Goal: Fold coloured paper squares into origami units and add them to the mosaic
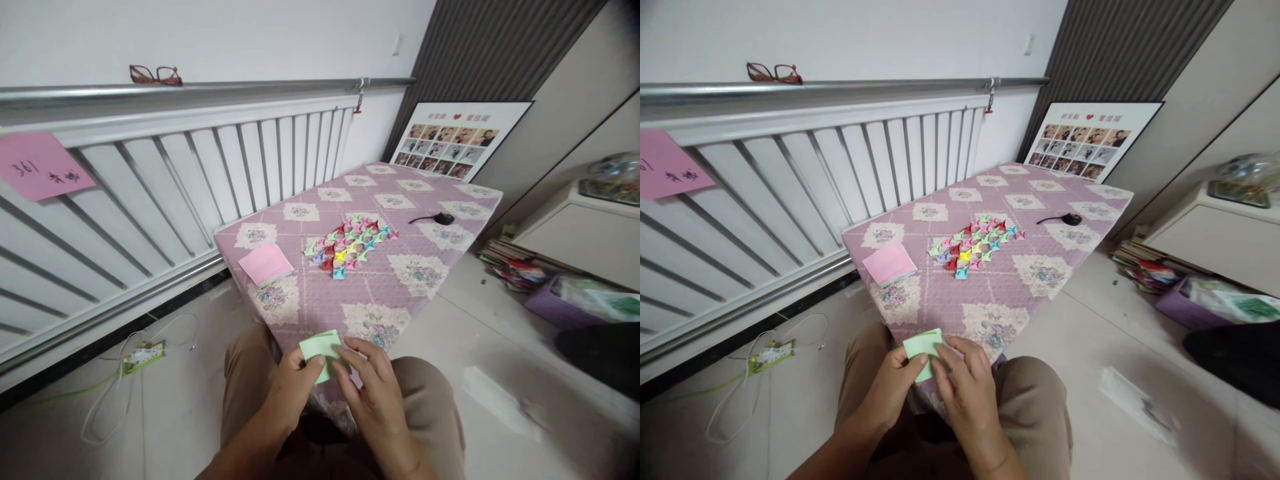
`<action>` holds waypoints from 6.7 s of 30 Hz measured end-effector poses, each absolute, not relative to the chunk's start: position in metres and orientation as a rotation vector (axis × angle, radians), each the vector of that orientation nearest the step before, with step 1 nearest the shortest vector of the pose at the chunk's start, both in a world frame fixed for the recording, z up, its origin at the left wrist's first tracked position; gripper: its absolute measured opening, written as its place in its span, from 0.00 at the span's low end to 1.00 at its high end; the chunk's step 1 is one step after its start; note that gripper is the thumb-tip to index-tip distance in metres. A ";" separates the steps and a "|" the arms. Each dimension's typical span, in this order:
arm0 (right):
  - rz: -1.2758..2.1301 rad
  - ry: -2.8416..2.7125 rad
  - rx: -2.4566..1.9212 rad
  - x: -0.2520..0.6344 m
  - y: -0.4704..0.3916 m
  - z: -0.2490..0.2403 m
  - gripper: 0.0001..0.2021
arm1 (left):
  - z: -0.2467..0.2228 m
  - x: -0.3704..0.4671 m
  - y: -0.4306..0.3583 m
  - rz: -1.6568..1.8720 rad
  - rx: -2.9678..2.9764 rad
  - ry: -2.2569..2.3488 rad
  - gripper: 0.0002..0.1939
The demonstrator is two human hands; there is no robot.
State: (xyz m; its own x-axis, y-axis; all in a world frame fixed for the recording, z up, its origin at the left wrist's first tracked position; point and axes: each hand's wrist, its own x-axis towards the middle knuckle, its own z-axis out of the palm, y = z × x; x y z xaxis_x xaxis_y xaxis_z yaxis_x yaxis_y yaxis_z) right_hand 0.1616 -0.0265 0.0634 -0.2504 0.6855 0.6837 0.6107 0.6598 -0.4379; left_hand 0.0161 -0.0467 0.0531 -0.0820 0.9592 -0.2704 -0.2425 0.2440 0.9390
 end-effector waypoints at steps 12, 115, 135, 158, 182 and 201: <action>0.153 -1.910 -1.076 0.164 -0.025 0.055 0.09 | 0.050 0.015 -0.046 1.199 0.800 1.249 0.14; 0.286 -1.860 -1.082 0.162 -0.028 0.073 0.03 | 0.051 0.010 -0.049 1.195 0.696 1.180 0.15; 0.263 -1.961 -0.979 0.162 -0.037 0.076 0.04 | 0.061 0.024 -0.053 1.246 0.505 0.905 0.11; 0.303 -1.961 -1.038 0.162 -0.027 0.073 0.03 | 0.049 0.019 -0.051 1.162 0.844 1.209 0.13; 0.046 -2.201 -0.911 0.169 -0.029 0.067 0.11 | 0.066 0.014 -0.043 1.086 0.549 0.876 0.16; 0.201 -2.238 -0.874 0.169 -0.029 0.060 0.12 | 0.055 0.014 -0.044 1.185 0.506 0.950 0.23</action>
